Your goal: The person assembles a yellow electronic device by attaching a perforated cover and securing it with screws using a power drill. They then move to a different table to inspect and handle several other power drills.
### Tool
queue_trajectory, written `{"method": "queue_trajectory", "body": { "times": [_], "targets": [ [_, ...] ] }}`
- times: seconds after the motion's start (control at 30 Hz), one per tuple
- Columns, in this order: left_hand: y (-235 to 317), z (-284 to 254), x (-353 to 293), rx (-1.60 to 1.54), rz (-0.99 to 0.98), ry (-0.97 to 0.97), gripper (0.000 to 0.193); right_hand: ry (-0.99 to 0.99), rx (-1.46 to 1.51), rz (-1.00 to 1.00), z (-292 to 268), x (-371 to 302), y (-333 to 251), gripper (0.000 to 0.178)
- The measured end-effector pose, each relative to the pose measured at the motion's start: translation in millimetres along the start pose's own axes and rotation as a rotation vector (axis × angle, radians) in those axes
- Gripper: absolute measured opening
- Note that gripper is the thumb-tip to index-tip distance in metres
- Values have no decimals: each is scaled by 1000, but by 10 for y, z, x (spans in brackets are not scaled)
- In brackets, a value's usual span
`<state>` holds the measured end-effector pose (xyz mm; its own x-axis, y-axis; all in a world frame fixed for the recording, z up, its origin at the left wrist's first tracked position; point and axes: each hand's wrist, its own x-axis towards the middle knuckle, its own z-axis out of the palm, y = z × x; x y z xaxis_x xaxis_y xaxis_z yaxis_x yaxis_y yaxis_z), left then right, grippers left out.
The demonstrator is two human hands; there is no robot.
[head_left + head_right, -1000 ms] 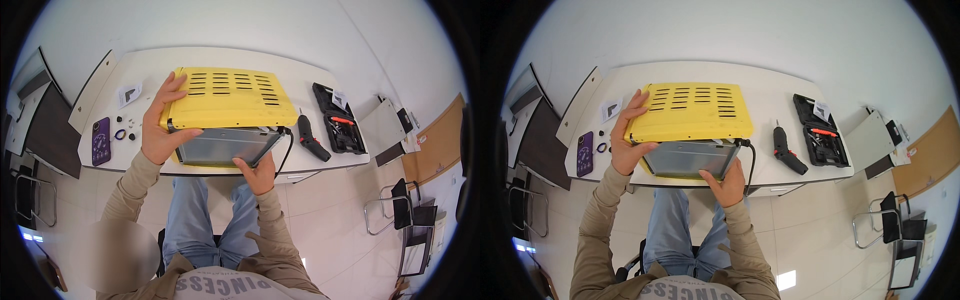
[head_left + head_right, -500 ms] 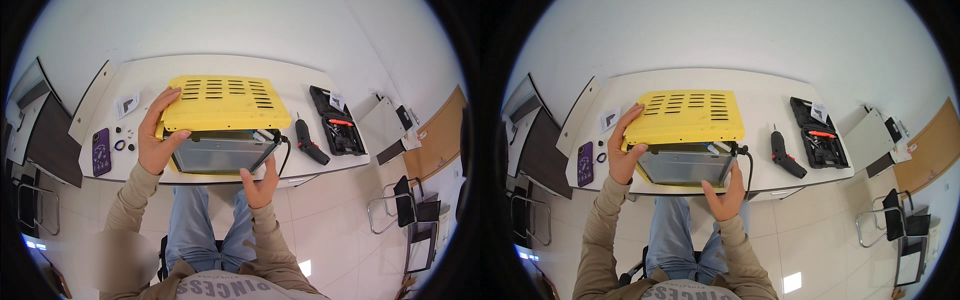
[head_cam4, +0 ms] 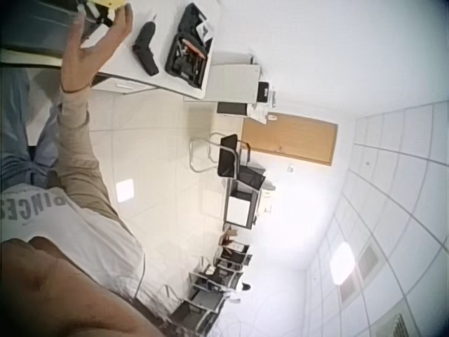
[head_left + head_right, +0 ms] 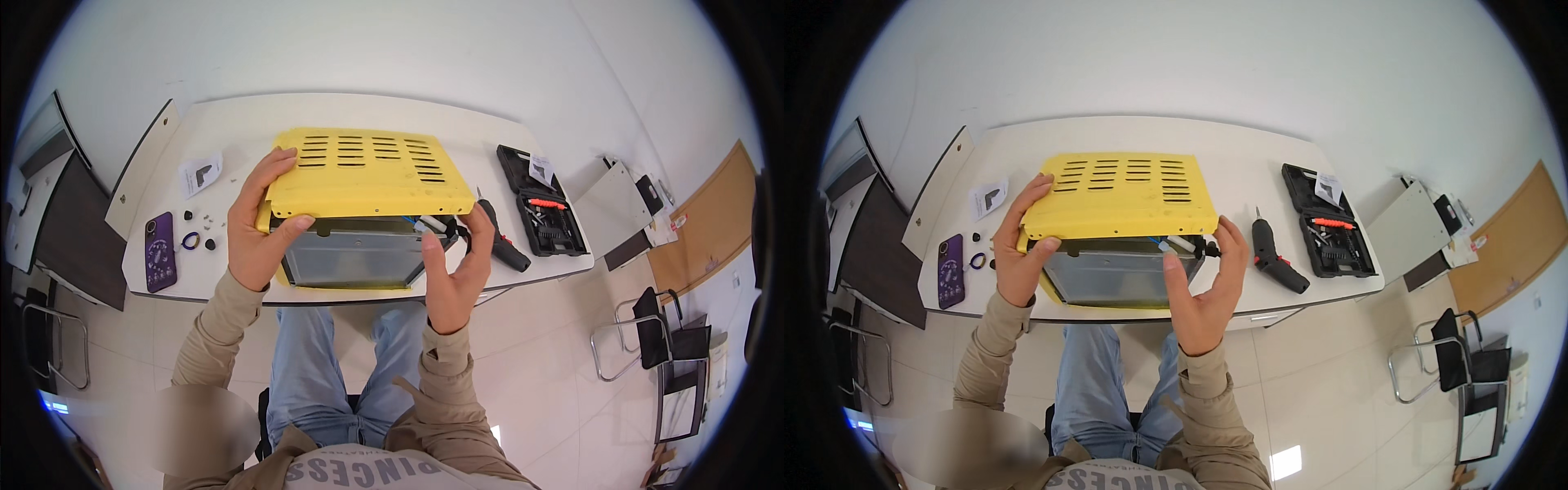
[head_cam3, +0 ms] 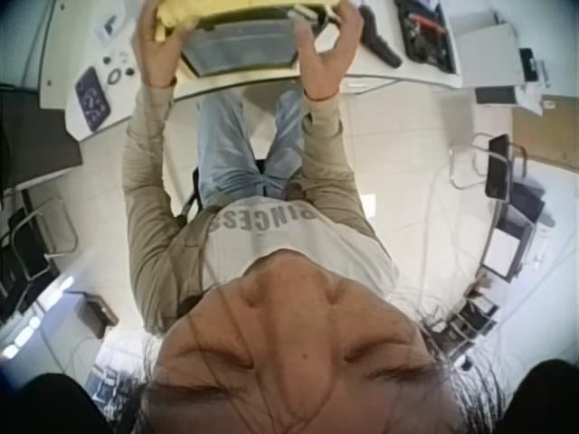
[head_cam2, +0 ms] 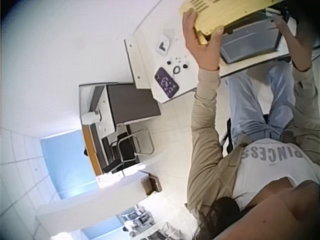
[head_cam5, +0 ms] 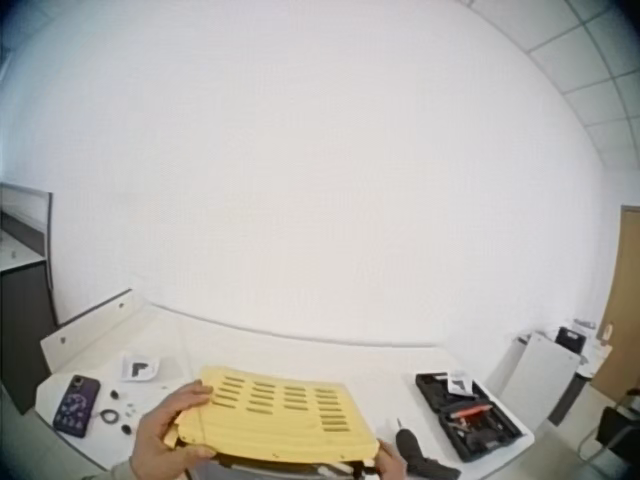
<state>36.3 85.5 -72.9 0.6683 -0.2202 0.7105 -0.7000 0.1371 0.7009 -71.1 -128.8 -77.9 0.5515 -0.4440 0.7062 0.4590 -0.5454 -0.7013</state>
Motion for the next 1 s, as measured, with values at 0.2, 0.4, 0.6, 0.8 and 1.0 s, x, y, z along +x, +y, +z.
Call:
{"method": "queue_trajectory", "body": {
  "times": [0.2,0.4,0.6,0.8,1.0],
  "targets": [
    [36,0,14,10,4,-7,55,31,12,77,97,12,40,41],
    [21,2,5,-20,1,8,56,46,102,99,119,-6,71,31],
    [10,-10,-7,-16,-13,7,57,-43,201,195,24,76,-11,20],
    [2,0,-8,-9,4,7,57,-85,234,113,11,45,63,18],
    [-24,5,-16,9,14,17,57,-184,215,36,-42,51,74,20]
  ]
}}
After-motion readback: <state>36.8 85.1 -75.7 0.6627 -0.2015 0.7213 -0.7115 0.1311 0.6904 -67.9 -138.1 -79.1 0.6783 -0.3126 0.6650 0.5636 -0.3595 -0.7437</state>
